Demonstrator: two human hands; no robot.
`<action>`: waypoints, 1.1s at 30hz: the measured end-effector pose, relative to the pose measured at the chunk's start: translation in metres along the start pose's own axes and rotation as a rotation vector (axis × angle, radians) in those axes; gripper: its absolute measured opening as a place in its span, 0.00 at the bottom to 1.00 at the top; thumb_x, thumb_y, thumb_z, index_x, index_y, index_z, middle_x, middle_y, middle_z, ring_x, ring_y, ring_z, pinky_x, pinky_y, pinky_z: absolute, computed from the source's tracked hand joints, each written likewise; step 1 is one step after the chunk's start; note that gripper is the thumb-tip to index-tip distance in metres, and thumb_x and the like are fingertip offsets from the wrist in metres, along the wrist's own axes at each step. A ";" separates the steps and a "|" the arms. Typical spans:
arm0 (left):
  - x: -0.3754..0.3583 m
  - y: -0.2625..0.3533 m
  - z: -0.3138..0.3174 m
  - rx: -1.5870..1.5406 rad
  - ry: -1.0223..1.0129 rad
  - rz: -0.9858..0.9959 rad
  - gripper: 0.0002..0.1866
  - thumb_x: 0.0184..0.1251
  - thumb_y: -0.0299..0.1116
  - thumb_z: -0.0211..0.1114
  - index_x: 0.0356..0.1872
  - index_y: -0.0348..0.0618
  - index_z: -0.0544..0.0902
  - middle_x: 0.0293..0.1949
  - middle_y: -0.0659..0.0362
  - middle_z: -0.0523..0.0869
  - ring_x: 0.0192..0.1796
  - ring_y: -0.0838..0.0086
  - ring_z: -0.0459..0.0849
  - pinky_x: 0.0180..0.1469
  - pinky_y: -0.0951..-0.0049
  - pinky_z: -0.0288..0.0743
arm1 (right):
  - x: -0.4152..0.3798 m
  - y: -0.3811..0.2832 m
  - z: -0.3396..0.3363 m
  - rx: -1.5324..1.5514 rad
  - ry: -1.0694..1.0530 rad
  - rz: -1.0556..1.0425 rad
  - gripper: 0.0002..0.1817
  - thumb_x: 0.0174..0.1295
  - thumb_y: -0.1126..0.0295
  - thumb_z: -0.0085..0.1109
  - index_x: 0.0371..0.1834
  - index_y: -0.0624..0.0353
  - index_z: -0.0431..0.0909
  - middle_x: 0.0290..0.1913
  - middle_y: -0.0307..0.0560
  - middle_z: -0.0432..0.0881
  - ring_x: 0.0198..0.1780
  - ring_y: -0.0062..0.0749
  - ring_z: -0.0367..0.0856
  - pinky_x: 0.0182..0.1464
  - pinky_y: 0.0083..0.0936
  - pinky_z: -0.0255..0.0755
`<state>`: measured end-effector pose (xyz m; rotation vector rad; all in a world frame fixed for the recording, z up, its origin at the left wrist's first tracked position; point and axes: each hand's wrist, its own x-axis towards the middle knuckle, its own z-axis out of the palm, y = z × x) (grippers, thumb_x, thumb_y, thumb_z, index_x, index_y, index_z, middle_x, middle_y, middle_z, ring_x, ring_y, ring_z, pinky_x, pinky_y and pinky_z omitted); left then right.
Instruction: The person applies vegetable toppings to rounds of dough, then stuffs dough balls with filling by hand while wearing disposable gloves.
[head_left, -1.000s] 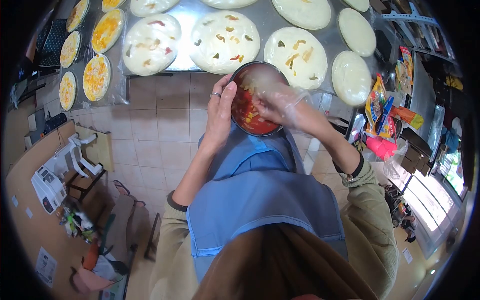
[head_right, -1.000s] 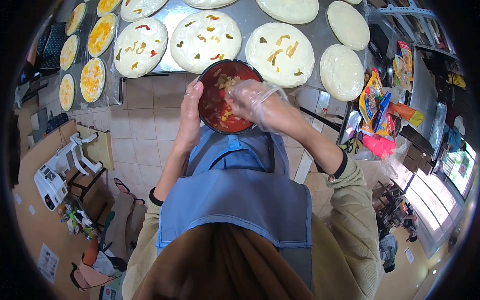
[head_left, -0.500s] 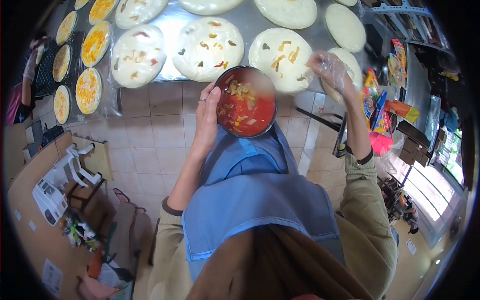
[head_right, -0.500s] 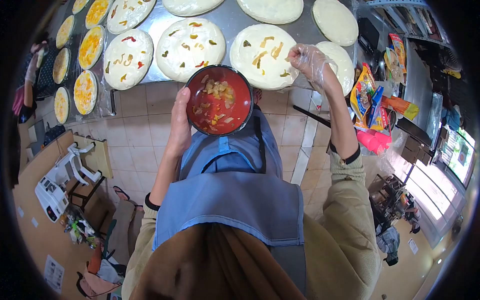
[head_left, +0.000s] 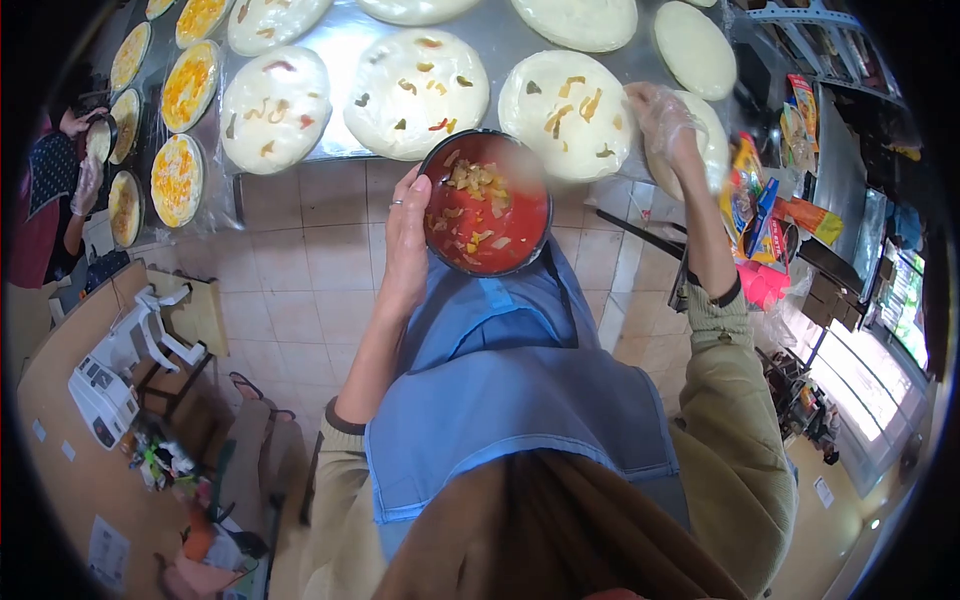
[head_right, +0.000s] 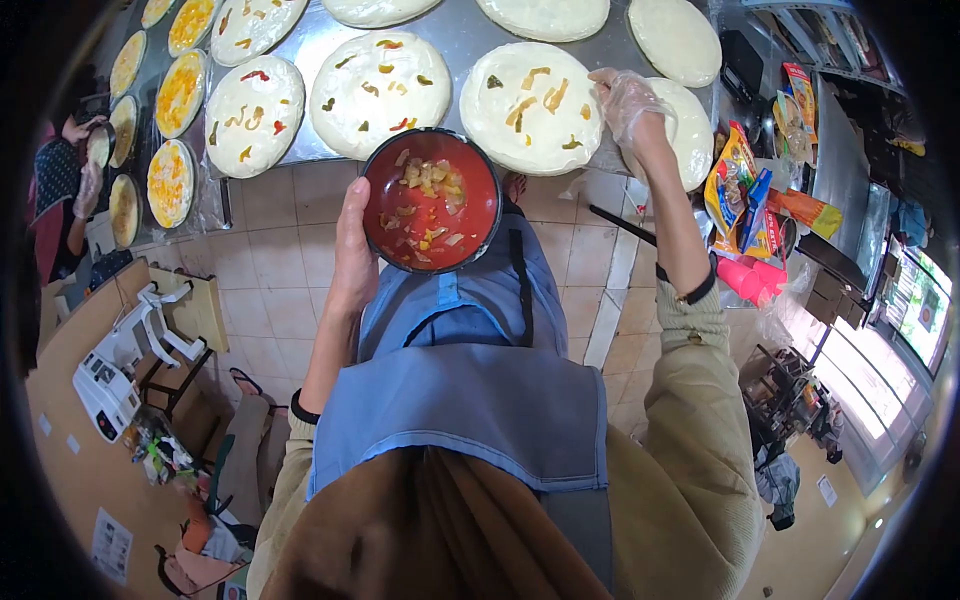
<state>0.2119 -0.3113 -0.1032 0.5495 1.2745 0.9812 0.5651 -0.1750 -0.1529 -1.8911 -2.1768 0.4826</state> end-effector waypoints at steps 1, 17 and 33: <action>0.000 0.001 0.000 0.004 0.003 0.005 0.33 0.74 0.52 0.49 0.65 0.31 0.64 0.60 0.50 0.74 0.63 0.70 0.72 0.65 0.71 0.65 | -0.003 -0.025 -0.016 0.043 -0.014 0.013 0.13 0.66 0.66 0.52 0.47 0.59 0.81 0.39 0.56 0.84 0.43 0.44 0.82 0.48 0.34 0.75; -0.010 0.013 0.009 -0.006 -0.060 0.089 0.31 0.73 0.49 0.50 0.65 0.31 0.65 0.59 0.48 0.74 0.62 0.70 0.73 0.65 0.71 0.64 | -0.098 -0.194 0.018 0.302 -0.180 -0.596 0.15 0.60 0.72 0.59 0.49 0.63 0.75 0.43 0.57 0.80 0.44 0.53 0.79 0.45 0.44 0.74; -0.005 -0.006 -0.006 -0.151 -0.061 -0.040 0.30 0.73 0.54 0.48 0.64 0.39 0.68 0.60 0.55 0.76 0.61 0.72 0.74 0.65 0.68 0.66 | -0.049 -0.176 -0.037 1.072 -0.621 0.079 0.08 0.61 0.69 0.65 0.38 0.62 0.79 0.34 0.37 0.81 0.39 0.19 0.78 0.44 0.17 0.73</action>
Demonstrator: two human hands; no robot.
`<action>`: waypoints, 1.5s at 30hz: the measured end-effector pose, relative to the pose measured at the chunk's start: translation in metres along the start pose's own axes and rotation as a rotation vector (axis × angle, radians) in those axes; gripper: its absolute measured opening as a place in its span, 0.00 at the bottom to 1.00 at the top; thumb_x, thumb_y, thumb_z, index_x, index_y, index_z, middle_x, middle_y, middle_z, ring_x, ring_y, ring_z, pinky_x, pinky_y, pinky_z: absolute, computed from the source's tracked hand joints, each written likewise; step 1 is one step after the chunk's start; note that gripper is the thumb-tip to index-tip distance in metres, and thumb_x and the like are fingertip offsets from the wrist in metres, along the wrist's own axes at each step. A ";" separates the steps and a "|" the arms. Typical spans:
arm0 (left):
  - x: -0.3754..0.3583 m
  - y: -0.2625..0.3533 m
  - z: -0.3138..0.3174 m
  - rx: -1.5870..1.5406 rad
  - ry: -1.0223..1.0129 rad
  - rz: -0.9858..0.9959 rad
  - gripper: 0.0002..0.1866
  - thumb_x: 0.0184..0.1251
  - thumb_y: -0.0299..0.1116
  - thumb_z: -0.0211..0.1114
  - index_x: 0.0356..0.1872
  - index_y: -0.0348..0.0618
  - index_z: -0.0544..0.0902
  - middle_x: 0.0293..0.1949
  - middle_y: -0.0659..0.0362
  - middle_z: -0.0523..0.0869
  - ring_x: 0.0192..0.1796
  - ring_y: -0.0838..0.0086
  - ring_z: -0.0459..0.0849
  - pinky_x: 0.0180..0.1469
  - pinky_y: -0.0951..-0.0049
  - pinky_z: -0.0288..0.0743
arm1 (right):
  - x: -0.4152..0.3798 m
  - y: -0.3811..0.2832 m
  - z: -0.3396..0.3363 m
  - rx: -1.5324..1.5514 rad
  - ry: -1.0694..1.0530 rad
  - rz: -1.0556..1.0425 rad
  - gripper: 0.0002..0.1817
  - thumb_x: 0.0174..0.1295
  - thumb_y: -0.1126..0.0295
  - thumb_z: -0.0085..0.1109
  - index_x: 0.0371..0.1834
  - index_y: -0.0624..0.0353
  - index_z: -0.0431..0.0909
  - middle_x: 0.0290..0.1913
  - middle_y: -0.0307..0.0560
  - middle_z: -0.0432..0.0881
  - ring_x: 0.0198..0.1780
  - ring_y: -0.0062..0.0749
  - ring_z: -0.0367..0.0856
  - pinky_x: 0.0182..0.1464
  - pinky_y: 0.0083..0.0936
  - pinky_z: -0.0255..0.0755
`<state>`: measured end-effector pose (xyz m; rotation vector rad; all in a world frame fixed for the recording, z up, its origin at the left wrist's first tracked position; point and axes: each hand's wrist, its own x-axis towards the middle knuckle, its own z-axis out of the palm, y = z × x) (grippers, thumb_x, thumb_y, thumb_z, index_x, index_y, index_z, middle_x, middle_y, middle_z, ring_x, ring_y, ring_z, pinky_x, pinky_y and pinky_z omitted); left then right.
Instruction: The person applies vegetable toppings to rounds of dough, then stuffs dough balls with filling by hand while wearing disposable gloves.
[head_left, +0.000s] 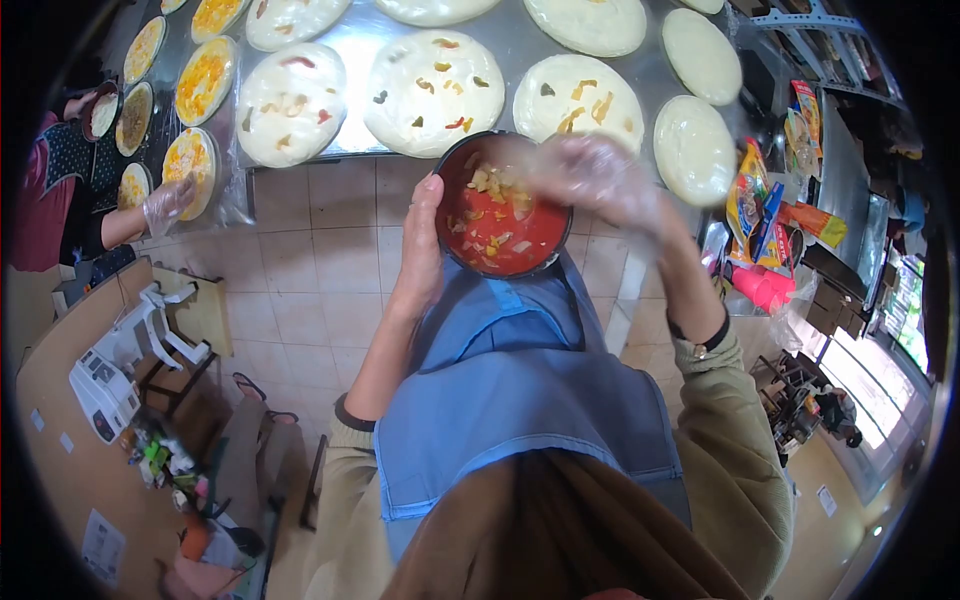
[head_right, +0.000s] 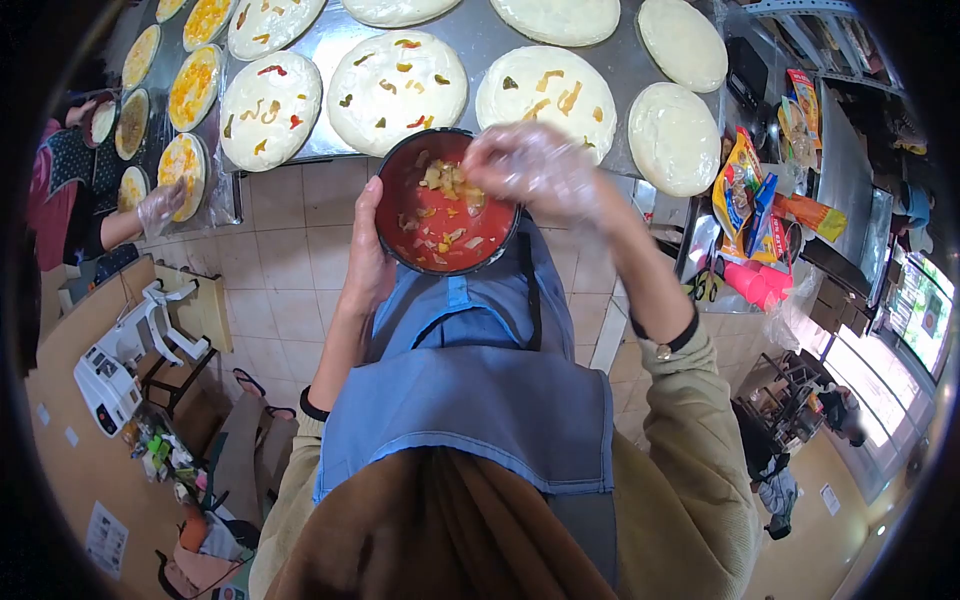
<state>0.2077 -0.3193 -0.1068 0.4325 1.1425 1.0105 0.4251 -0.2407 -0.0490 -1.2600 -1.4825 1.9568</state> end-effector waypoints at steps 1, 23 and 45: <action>-0.001 0.002 0.001 -0.040 -0.014 -0.023 0.30 0.73 0.55 0.47 0.64 0.42 0.69 0.60 0.57 0.76 0.61 0.72 0.75 0.65 0.67 0.67 | -0.001 -0.004 -0.016 -0.049 0.026 -0.062 0.09 0.61 0.68 0.65 0.38 0.62 0.80 0.36 0.38 0.82 0.39 0.18 0.78 0.43 0.17 0.73; -0.010 0.012 0.002 -0.007 0.120 -0.146 0.28 0.71 0.57 0.51 0.60 0.47 0.71 0.58 0.60 0.75 0.62 0.71 0.73 0.65 0.65 0.67 | 0.086 0.131 -0.171 -1.263 0.731 -0.202 0.13 0.57 0.62 0.57 0.33 0.61 0.83 0.34 0.57 0.83 0.39 0.51 0.82 0.45 0.42 0.74; 0.083 -0.046 0.243 0.284 -0.311 -0.231 0.34 0.68 0.60 0.53 0.66 0.46 0.67 0.60 0.57 0.76 0.61 0.67 0.76 0.63 0.63 0.71 | -0.186 0.091 -0.218 -0.281 0.721 -0.090 0.28 0.66 0.49 0.53 0.56 0.63 0.77 0.51 0.59 0.82 0.53 0.50 0.80 0.58 0.36 0.71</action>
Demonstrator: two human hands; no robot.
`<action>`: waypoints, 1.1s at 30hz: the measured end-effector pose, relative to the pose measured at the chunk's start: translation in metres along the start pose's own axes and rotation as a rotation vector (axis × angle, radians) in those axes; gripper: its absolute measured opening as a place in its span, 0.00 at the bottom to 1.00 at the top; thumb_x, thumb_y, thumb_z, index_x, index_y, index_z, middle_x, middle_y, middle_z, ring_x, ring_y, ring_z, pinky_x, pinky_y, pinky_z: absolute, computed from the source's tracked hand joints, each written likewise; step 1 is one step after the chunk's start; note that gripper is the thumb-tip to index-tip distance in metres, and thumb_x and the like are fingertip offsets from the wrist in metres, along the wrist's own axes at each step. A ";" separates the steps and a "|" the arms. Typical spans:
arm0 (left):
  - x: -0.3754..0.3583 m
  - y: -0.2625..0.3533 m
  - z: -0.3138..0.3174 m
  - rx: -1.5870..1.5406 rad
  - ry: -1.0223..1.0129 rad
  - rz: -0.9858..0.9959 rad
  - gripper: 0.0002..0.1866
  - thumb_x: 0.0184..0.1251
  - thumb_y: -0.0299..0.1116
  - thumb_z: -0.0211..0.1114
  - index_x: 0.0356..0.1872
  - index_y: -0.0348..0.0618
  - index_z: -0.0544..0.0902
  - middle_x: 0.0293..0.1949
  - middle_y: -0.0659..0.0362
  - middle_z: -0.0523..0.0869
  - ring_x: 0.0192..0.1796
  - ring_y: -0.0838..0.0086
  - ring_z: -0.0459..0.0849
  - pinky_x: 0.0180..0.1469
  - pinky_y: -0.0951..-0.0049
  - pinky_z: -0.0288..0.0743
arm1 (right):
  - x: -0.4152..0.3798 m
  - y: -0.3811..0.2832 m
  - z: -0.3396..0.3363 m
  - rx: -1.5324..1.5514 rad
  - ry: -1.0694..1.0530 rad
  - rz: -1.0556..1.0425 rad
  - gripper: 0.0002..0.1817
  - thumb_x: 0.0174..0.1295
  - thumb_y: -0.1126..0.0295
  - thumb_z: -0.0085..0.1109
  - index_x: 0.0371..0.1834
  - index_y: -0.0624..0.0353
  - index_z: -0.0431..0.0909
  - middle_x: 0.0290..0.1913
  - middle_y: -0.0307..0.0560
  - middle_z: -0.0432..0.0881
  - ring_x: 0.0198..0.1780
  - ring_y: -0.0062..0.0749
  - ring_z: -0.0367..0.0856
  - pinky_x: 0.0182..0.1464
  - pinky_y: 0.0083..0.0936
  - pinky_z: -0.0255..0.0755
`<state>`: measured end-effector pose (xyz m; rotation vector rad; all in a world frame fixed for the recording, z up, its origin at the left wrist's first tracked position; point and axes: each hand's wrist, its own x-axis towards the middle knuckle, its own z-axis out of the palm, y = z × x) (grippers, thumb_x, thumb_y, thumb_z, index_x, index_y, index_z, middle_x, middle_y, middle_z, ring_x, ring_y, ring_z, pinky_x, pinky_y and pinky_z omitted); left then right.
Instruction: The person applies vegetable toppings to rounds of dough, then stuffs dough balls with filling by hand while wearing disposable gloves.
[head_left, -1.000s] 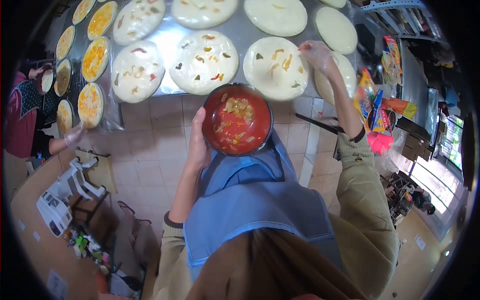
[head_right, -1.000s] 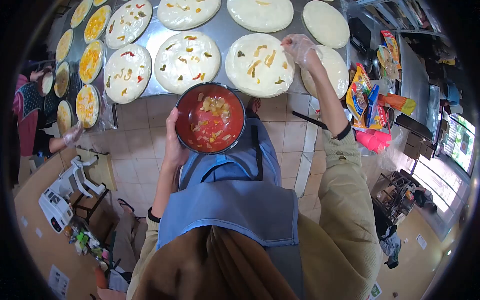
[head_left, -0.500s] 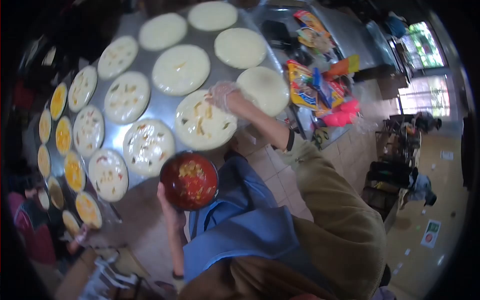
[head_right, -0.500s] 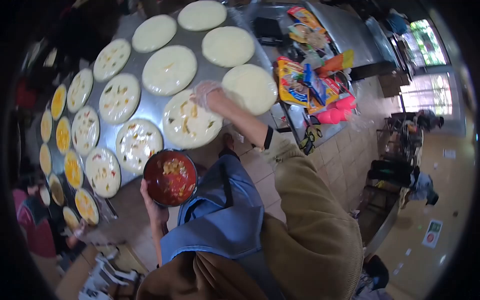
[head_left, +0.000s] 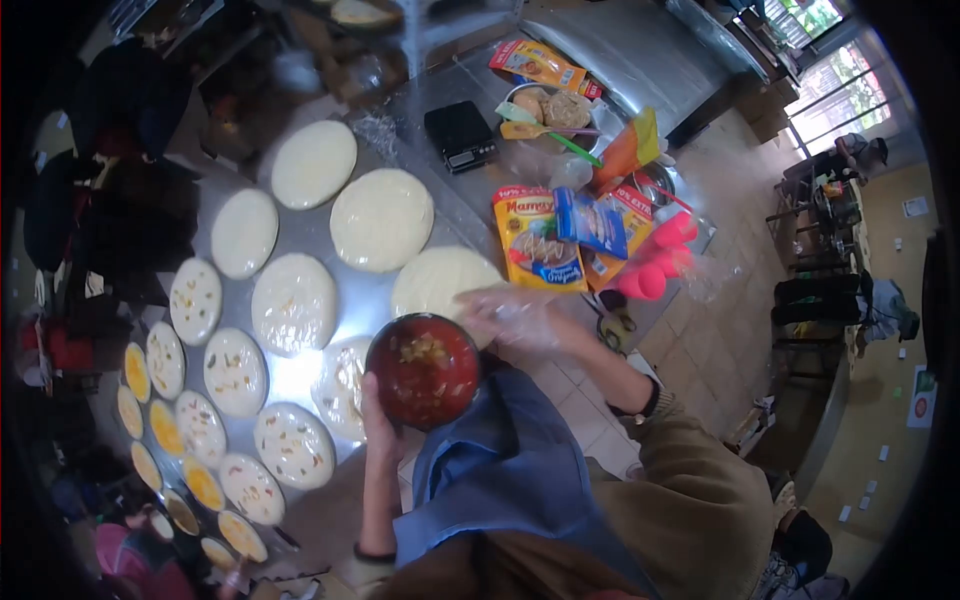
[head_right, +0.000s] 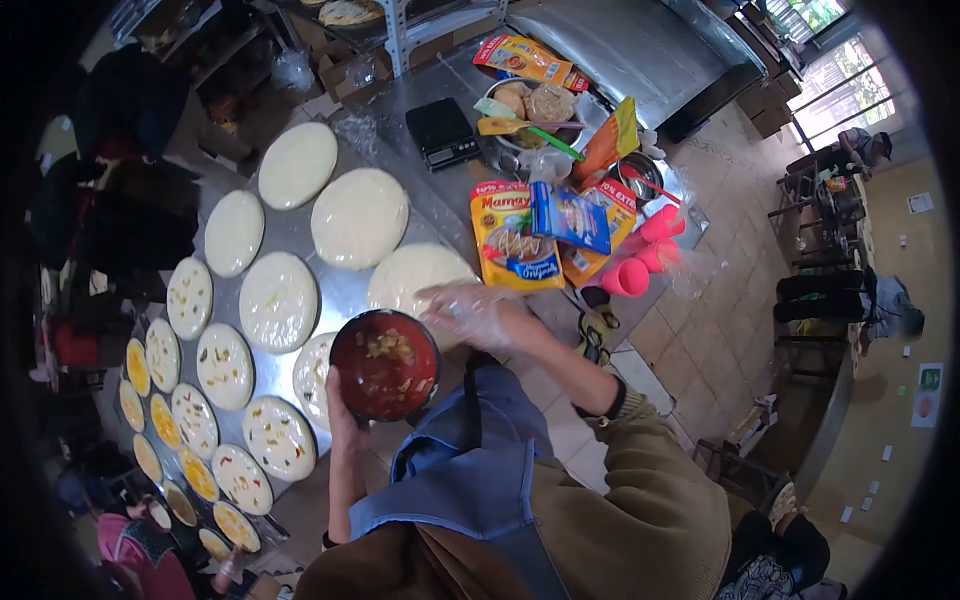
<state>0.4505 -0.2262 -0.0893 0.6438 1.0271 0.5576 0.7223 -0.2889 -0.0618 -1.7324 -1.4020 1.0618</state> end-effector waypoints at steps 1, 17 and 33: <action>0.012 0.004 0.022 0.026 0.003 -0.002 0.33 0.69 0.59 0.53 0.66 0.46 0.67 0.60 0.57 0.76 0.61 0.68 0.77 0.63 0.63 0.71 | 0.001 0.011 -0.032 -0.094 0.061 0.001 0.26 0.67 0.51 0.53 0.58 0.60 0.76 0.50 0.56 0.82 0.53 0.46 0.80 0.57 0.34 0.71; 0.248 -0.007 0.210 0.165 -0.003 0.007 0.31 0.67 0.42 0.56 0.69 0.50 0.59 0.58 0.58 0.73 0.59 0.71 0.74 0.58 0.63 0.71 | 0.132 0.208 -0.286 -0.869 0.411 0.095 0.15 0.58 0.61 0.63 0.40 0.61 0.78 0.37 0.55 0.81 0.40 0.51 0.80 0.43 0.41 0.74; 0.331 -0.046 0.272 0.601 0.309 0.103 0.26 0.67 0.24 0.45 0.67 0.32 0.60 0.57 0.43 0.75 0.57 0.59 0.77 0.60 0.67 0.69 | 0.161 0.238 -0.290 -0.909 0.218 0.250 0.23 0.54 0.59 0.66 0.52 0.54 0.77 0.48 0.54 0.80 0.52 0.48 0.78 0.53 0.42 0.71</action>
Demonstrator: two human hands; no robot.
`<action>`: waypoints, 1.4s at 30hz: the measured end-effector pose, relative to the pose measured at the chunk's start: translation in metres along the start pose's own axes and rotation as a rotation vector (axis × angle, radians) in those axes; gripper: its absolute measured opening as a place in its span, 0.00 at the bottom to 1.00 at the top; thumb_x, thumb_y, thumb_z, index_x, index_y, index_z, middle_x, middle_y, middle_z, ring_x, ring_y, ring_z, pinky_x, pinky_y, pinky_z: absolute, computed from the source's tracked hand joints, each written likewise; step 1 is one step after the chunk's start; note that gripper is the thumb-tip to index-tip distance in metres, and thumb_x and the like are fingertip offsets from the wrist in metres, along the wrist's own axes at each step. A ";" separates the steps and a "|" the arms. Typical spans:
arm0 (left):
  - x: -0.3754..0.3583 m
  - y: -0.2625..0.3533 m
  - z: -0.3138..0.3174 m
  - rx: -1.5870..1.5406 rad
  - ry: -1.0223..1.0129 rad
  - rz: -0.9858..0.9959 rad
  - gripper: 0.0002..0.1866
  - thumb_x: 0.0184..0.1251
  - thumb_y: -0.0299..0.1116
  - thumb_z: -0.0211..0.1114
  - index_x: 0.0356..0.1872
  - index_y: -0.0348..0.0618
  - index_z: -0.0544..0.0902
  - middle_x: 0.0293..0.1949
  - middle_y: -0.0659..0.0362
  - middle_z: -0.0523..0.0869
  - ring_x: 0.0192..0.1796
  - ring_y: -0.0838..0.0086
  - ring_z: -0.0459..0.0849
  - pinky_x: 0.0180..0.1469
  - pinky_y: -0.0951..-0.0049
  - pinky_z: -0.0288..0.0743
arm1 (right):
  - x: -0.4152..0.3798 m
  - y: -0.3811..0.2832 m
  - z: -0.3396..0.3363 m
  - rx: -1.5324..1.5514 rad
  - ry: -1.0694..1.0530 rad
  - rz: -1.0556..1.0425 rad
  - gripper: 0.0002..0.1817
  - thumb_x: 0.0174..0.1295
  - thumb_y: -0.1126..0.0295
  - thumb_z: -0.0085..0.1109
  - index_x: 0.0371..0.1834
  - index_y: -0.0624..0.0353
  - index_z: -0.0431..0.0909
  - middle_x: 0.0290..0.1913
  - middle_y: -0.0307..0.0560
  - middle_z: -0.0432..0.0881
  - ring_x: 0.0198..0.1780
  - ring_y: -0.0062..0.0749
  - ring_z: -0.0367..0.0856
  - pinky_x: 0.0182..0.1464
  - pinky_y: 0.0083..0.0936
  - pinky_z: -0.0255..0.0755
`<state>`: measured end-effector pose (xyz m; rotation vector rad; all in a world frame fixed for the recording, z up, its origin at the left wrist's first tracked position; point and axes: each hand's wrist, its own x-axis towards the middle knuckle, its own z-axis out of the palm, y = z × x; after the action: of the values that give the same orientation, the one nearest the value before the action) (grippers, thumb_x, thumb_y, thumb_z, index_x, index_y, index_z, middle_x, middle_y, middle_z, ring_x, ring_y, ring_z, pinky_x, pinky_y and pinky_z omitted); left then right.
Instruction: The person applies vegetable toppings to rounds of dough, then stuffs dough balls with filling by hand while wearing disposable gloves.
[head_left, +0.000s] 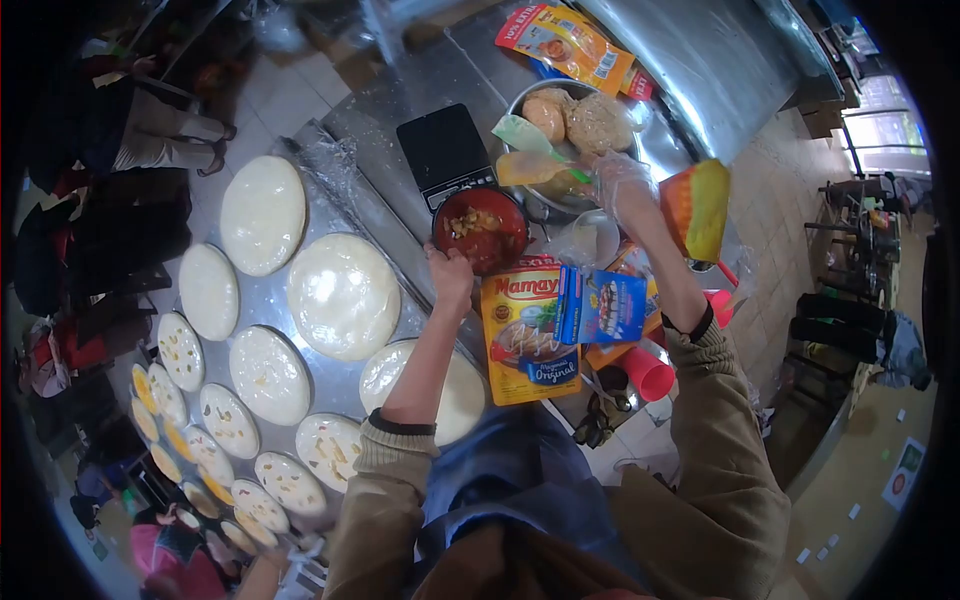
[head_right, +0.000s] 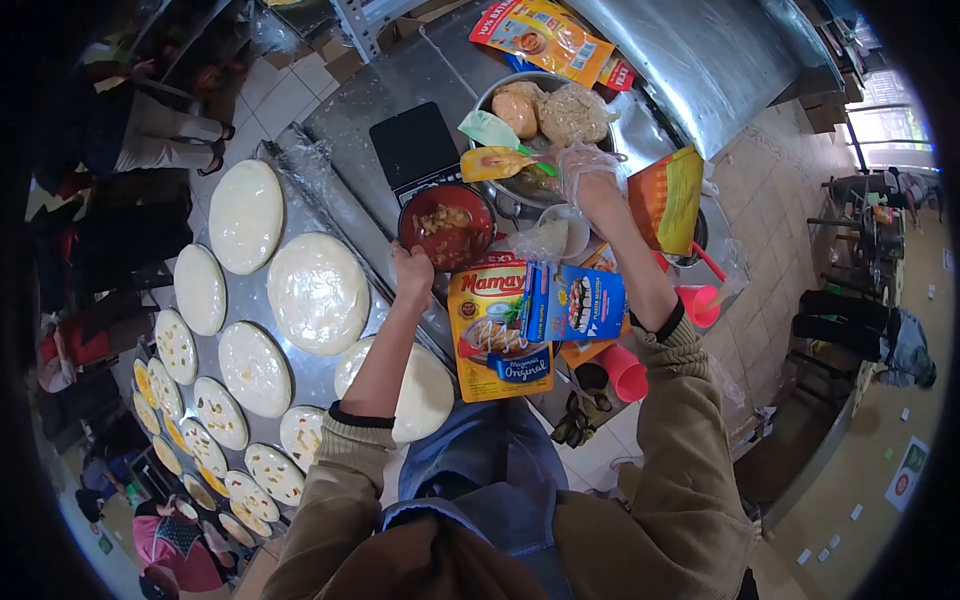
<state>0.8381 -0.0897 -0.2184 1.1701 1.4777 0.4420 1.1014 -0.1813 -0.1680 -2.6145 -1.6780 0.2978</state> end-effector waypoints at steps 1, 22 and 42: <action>0.000 0.005 0.001 0.023 -0.002 0.019 0.26 0.66 0.24 0.45 0.67 0.32 0.60 0.57 0.42 0.75 0.57 0.58 0.76 0.60 0.67 0.69 | 0.001 -0.001 -0.001 -0.021 -0.021 0.003 0.22 0.54 0.59 0.66 0.51 0.54 0.77 0.48 0.54 0.80 0.52 0.48 0.78 0.52 0.42 0.71; -0.017 0.056 0.053 0.637 -0.235 0.961 0.16 0.61 0.33 0.63 0.51 0.46 0.80 0.50 0.56 0.80 0.54 0.60 0.77 0.56 0.62 0.68 | 0.028 0.034 0.002 0.658 0.097 -0.037 0.13 0.60 0.68 0.60 0.45 0.62 0.80 0.38 0.62 0.81 0.38 0.54 0.80 0.40 0.41 0.73; 0.030 0.068 0.127 0.973 -0.321 1.208 0.06 0.58 0.29 0.62 0.34 0.45 0.85 0.38 0.56 0.82 0.43 0.61 0.83 0.42 0.62 0.79 | 0.046 0.030 0.037 0.448 0.414 -0.047 0.12 0.58 0.65 0.59 0.36 0.66 0.77 0.36 0.67 0.79 0.41 0.61 0.78 0.43 0.49 0.71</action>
<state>0.9842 -0.0767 -0.2159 2.7457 0.4888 0.2645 1.1409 -0.1556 -0.2148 -2.1266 -1.3464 0.1020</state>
